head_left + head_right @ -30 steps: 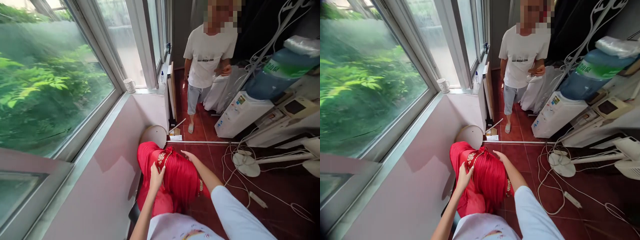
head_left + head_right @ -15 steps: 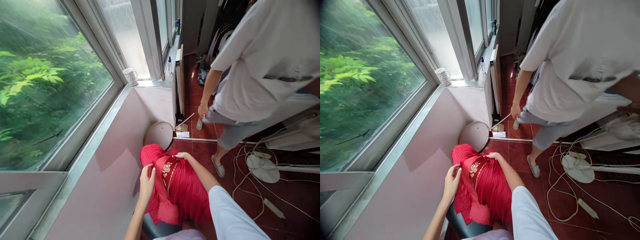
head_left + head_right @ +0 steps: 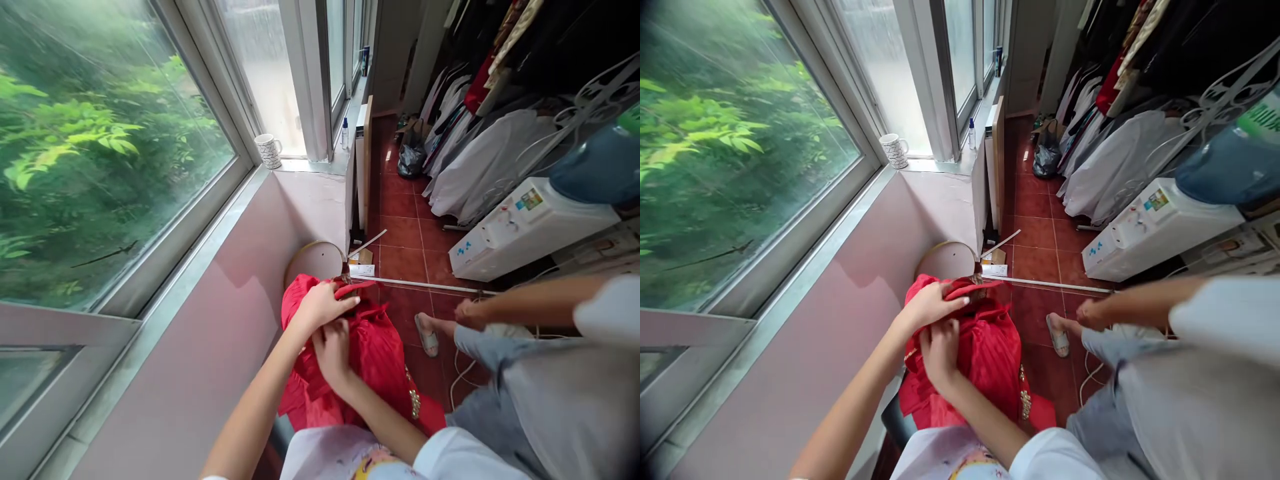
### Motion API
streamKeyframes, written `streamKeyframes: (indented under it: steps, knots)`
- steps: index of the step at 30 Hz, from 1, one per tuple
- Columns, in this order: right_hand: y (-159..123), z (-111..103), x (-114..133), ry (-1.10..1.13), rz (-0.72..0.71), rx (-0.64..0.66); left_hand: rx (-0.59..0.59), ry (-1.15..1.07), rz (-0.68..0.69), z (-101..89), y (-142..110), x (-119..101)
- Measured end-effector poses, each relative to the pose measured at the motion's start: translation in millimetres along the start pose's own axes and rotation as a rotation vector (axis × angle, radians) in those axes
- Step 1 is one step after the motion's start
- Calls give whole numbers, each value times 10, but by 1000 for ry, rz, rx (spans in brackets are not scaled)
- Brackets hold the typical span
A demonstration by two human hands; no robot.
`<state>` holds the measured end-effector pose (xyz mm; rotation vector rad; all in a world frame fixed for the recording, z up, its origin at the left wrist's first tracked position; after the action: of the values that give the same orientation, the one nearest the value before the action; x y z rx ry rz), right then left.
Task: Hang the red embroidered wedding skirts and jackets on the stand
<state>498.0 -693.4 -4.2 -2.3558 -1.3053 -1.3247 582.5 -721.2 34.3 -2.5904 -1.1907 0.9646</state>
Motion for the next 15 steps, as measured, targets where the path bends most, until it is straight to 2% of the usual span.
streamKeyframes:
  steps: [2, 4, 6, 8, 10, 12, 14, 15]
  knots:
    - [-207, 161, 277, -53, -149, 60, 1, 215, -157, 104, -147, 182]
    - [-420, 396, 339, -119, -189, 223, -2, 297, -289, 247, -316, 465]
    - [-645, 631, 327, -187, -221, 450, 15, 283, -327, 425, -466, 735]
    - [-834, 731, 312, -232, -273, 622, -11, 121, -295, 530, -573, 933]
    - [-906, 659, 297, -167, -327, 689, -61, -161, -251, 539, -641, 1071]
    - [-796, 432, 181, 18, -324, 657, -99, -422, -237, 510, -677, 1171]
    - [-497, 121, -173, 145, -230, 549, -96, -557, -267, 509, -687, 1225]
    - [-290, -61, -470, 88, -138, 451, -89, -612, -284, 513, -689, 1232]
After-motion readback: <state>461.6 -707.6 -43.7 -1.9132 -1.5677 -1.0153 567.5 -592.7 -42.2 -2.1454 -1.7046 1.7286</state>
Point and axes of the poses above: each hand's wrist, its own y-axis towards the middle knuckle, its own z-axis out of the palm, x = y × z, the point moved 9 cm from there along y, towards the middle knuckle, and after that the axes turned 12 degrees about -z, right-handed, at the moved point
